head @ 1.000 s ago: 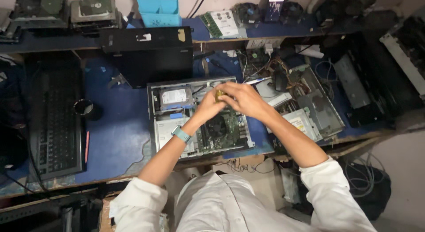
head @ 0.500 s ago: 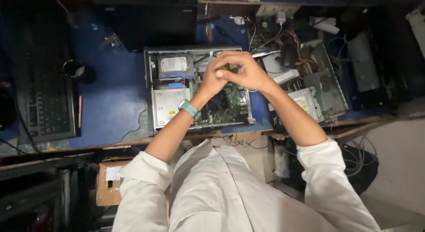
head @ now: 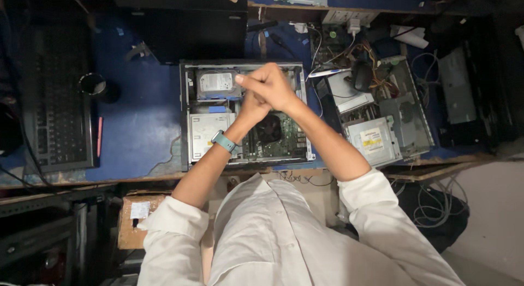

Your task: The person works on an open desktop computer case on the bench. They use a yellow-handled screwdriver to loosen screws around the CPU fan and heatsink assembly, steady the fan with one hand while turning the screwdriver with the other, and later handle the heatsink and a second screwdriver while continuing to work inside the case.

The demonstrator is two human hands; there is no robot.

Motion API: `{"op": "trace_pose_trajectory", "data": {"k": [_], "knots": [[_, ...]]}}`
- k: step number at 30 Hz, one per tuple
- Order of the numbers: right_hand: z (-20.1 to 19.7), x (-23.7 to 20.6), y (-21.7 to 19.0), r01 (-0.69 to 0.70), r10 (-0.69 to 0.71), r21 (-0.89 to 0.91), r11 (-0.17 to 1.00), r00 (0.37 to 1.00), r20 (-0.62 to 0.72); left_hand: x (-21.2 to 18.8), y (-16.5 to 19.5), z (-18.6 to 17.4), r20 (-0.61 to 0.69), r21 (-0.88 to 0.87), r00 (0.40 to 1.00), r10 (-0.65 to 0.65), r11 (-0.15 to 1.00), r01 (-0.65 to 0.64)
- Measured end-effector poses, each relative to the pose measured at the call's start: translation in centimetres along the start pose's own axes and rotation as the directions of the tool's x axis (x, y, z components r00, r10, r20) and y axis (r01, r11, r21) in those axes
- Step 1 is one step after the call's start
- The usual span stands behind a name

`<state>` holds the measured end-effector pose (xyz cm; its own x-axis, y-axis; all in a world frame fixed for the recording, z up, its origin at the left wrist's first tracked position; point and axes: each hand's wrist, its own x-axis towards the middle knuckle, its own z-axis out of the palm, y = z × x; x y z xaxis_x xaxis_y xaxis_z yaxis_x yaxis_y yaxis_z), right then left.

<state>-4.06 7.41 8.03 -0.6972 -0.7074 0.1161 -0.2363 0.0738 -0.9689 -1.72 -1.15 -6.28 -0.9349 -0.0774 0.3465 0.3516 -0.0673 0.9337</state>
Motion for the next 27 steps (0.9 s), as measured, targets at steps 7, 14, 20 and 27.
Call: {"op": "trace_pose_trajectory", "data": {"k": [7, 14, 20, 27], "knots": [[-0.5, -0.7, 2.6, 0.082, -0.061, 0.057, 0.995, 0.952, -0.3, 1.8, 0.2, 0.9, 0.14, -0.161, 0.987, -0.082, 0.981, 0.105], [-1.5, -1.4, 2.8, 0.204, -0.207, 0.138, 0.969, 0.978, 0.004, -0.7, -2.2, 1.9, 0.019, 0.097, 0.996, 0.084, 0.992, -0.085], [-2.9, -0.1, 2.2, -0.055, -0.083, 0.316, 0.947, 0.909, 0.408, -1.2, -3.2, 1.3, 0.031, 0.037, 0.992, -0.122, 0.992, 0.121], [-1.7, -0.7, 4.8, -0.007, -0.002, 0.404, 0.915, 1.0, 0.022, -0.3, -3.5, 1.7, -0.008, 0.013, 0.999, -0.047, 0.999, 0.047]]}}
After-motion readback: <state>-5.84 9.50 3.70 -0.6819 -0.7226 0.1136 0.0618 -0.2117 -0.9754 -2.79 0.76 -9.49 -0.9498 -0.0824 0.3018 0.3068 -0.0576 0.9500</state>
